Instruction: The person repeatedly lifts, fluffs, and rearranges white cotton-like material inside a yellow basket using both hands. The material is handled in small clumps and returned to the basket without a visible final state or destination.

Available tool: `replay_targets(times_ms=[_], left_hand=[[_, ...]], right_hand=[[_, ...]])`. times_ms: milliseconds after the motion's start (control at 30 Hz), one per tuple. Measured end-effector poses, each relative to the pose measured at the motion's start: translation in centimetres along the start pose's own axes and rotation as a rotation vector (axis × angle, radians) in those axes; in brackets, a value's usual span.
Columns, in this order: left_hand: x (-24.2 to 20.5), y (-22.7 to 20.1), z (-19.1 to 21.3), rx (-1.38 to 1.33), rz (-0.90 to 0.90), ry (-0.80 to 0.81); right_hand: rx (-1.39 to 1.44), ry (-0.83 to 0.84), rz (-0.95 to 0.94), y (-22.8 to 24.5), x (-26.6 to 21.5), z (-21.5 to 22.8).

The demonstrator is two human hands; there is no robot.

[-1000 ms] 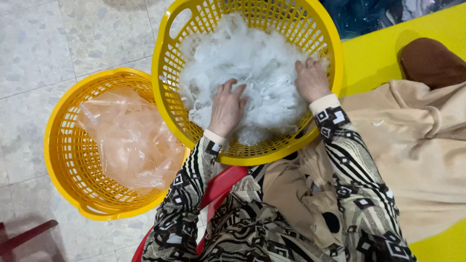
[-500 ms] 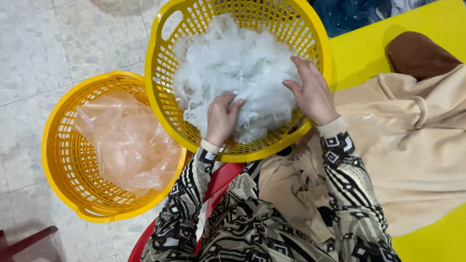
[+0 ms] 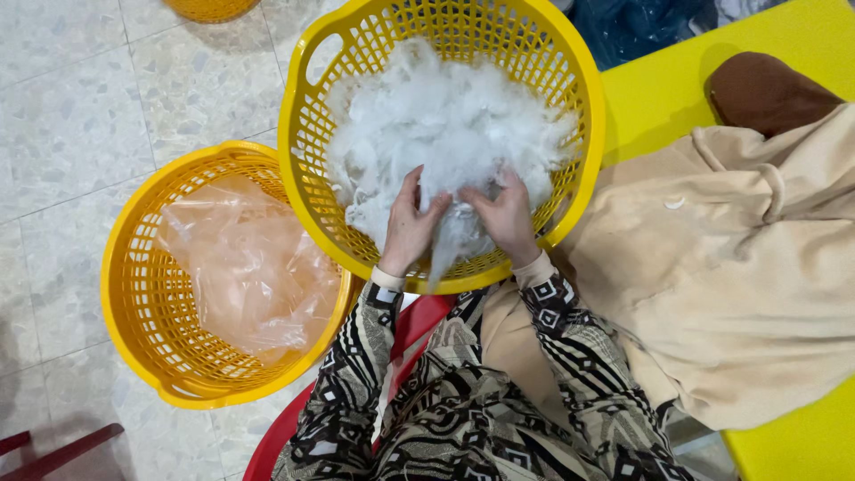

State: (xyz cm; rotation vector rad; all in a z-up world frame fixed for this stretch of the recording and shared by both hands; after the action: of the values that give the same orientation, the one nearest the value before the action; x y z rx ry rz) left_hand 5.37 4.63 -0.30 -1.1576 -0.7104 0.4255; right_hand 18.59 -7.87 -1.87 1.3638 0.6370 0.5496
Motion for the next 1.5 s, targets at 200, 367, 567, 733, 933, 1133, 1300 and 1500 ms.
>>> replay_targets(times_ms=[200,367,567,733,933,1133,1300,1500], left_hand=[[1.1,2.3,-0.1,0.029,0.021,-0.214],[0.3,6.5,-1.8,-0.347,0.18,-0.339],[2.0,11.0,-0.4,-0.105,0.173,-0.413],[8.0,16.3,3.4,-0.1,0.418,-0.524],[11.9,19.0,3.9,0.122,0.39,-0.572],[13.7,24.3,9.7,0.348,0.431,-0.76],[15.3,23.5,16.0,0.151,0.262,-0.578],[10.9,13.0,7.2,-0.709,0.342,-0.358]], right_hand=[[-0.697,-0.343,0.308,2.7,-1.6,-0.6],[-0.251,-0.148,-0.034,0.5,-1.1,-1.5],[-0.421,0.013,0.01,-0.9,0.5,-4.5],[-0.493,-0.037,0.252,1.4,-2.2,-4.5],[-0.5,-0.122,0.41,4.1,-4.0,-2.2],[-0.21,-0.076,0.179,4.6,-8.0,2.5],[-0.524,-0.339,0.177,5.9,-8.5,9.8],[-0.929,0.144,0.337,-0.4,-1.4,-4.6]])
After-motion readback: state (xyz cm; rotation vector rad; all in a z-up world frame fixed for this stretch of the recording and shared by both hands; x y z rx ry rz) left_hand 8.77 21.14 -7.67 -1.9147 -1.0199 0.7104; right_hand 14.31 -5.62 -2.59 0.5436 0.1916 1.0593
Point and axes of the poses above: each hand's wrist, its own x-axis towards the middle knuckle, its own z-axis out of the back of the hand, y = z × x, the point moved 7 cm from there along x, towards the middle knuckle, and after that the axes turned 8 degrees about -z, right-handed, at the moved point
